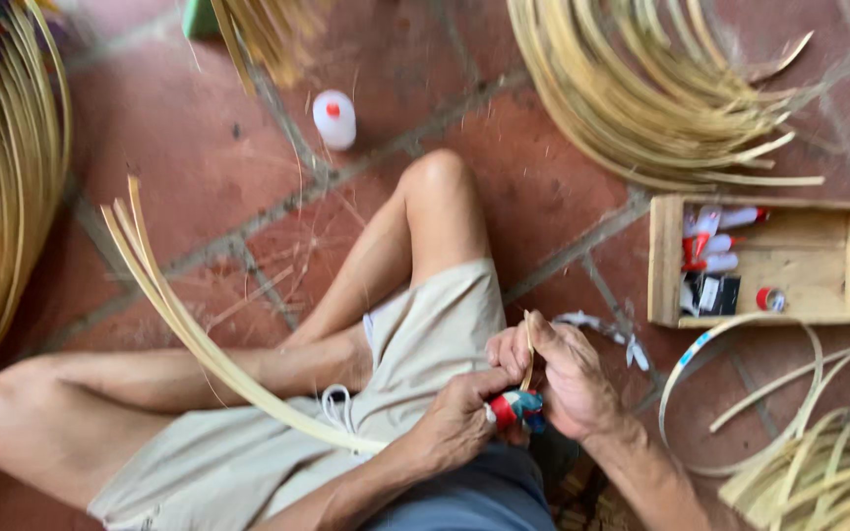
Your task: The person sits cross-legged on a tiled floor and repeatedly picks up thin bamboo strips, applies glue to the ends, and joins them to a growing bundle. The person handles the strips by hand and uses a small glue bottle, working continuously on the same craft.
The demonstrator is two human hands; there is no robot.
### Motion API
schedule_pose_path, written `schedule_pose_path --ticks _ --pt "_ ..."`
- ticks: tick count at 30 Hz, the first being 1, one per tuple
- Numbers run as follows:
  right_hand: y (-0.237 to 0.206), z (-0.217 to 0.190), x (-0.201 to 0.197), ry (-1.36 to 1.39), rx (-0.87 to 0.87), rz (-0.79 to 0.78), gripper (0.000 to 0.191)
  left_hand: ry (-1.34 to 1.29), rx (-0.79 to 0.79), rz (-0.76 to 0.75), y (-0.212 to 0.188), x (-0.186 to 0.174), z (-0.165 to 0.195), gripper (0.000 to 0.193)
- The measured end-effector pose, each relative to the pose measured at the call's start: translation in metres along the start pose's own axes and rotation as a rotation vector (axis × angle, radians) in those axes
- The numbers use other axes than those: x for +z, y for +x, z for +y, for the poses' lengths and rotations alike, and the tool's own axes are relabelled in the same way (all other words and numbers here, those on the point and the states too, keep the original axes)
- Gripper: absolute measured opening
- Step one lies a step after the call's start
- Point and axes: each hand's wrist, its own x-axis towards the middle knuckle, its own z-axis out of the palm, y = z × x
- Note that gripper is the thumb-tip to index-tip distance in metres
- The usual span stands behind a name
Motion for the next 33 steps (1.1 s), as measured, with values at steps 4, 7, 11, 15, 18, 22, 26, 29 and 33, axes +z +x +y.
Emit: schedule_pose_path --ticks 4,7,11,15,18,22,26,29,33 --pt "-0.01 0.006 -0.002 -0.106 0.248 -0.041 0.056 0.255 -0.001 -0.001 -0.018 0.003 -0.021 0.014" --pt "-0.016 0.009 -0.006 -0.188 0.31 -0.128 0.057 0.209 0.06 -0.063 -0.029 0.005 -0.029 0.024" --pt "-0.002 -0.002 -0.006 -0.305 0.337 -0.221 0.054 0.286 0.105 0.052 -0.033 0.008 -0.029 0.027" --pt "0.036 -0.028 -0.002 0.032 0.102 -0.246 0.043 0.734 0.529 0.454 -0.027 0.008 -0.011 0.035" --pt "0.057 -0.035 -0.009 0.357 -0.098 -0.276 0.047 1.219 0.682 0.58 -0.017 0.008 0.014 0.038" --pt "0.082 -0.017 -0.053 0.451 -0.243 -0.13 0.043 1.697 0.85 0.662 -0.001 0.01 0.052 0.038" --pt "0.128 0.012 -0.121 0.24 -0.287 0.183 0.037 2.12 0.939 0.454 0.011 -0.023 0.108 0.027" --pt "0.149 0.025 -0.167 -0.053 -0.247 0.4 0.025 2.427 1.01 0.248 0.042 -0.095 0.172 0.021" --pt "0.174 0.027 -0.189 -0.244 -0.228 0.531 0.019 2.727 0.006 -0.033 0.094 -0.198 0.261 0.017"
